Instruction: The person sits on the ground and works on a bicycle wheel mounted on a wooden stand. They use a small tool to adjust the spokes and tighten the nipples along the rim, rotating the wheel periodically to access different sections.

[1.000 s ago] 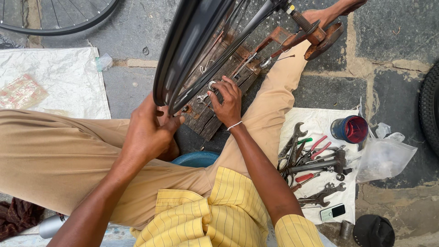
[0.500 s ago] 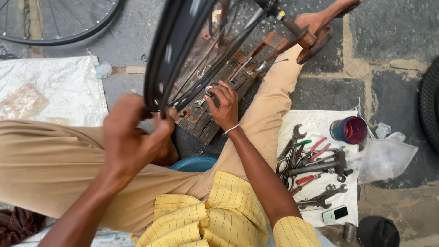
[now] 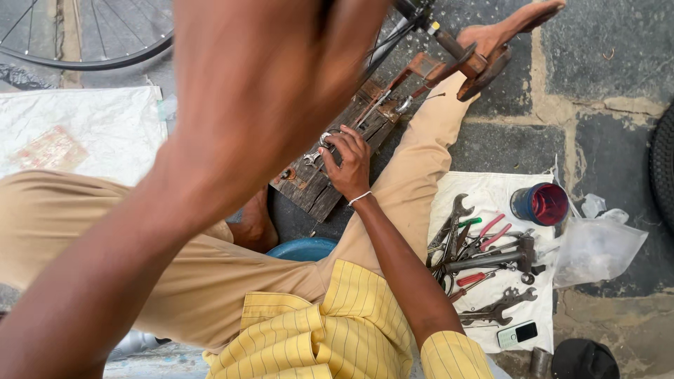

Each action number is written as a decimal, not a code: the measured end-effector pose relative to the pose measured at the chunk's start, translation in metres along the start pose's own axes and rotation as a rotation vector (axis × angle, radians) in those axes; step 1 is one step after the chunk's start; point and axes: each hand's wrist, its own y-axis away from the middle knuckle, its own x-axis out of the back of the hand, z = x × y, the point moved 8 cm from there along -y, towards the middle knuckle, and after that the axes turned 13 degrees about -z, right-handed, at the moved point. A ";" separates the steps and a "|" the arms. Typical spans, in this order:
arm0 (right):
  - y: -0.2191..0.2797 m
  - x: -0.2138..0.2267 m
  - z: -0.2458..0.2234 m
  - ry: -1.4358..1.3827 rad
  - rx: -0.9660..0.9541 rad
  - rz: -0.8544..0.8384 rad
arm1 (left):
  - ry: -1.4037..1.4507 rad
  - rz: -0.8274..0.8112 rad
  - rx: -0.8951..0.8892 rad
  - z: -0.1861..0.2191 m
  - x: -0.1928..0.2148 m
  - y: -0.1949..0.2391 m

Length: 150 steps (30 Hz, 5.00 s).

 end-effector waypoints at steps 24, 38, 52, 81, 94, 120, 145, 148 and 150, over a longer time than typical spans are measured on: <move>-0.003 0.069 -0.093 -0.138 0.135 0.133 | 0.746 0.159 0.300 -0.043 -0.026 0.153; -0.101 0.234 -0.240 -1.002 0.407 -0.264 | 0.816 0.207 0.194 -0.033 0.009 0.050; -0.072 0.217 -0.250 -0.024 0.651 0.565 | 1.093 0.240 0.205 -0.037 -0.006 0.058; -0.083 0.205 -0.210 -0.946 0.437 -0.057 | 0.914 0.258 0.168 -0.039 -0.007 0.067; -0.084 0.222 -0.234 -0.539 0.451 -0.070 | 1.060 0.240 0.153 -0.043 -0.019 0.068; -0.030 0.168 -0.245 -0.129 0.426 0.617 | 1.069 0.103 -0.006 -0.042 -0.010 0.059; -0.061 0.209 -0.270 0.157 0.471 0.594 | 1.467 0.300 0.068 -0.054 -0.017 0.071; -0.060 0.201 -0.253 -0.049 0.418 0.596 | 1.357 0.284 0.083 -0.054 -0.013 0.071; -0.057 0.201 -0.249 -0.099 0.389 0.609 | 1.304 0.273 0.030 -0.050 -0.009 0.072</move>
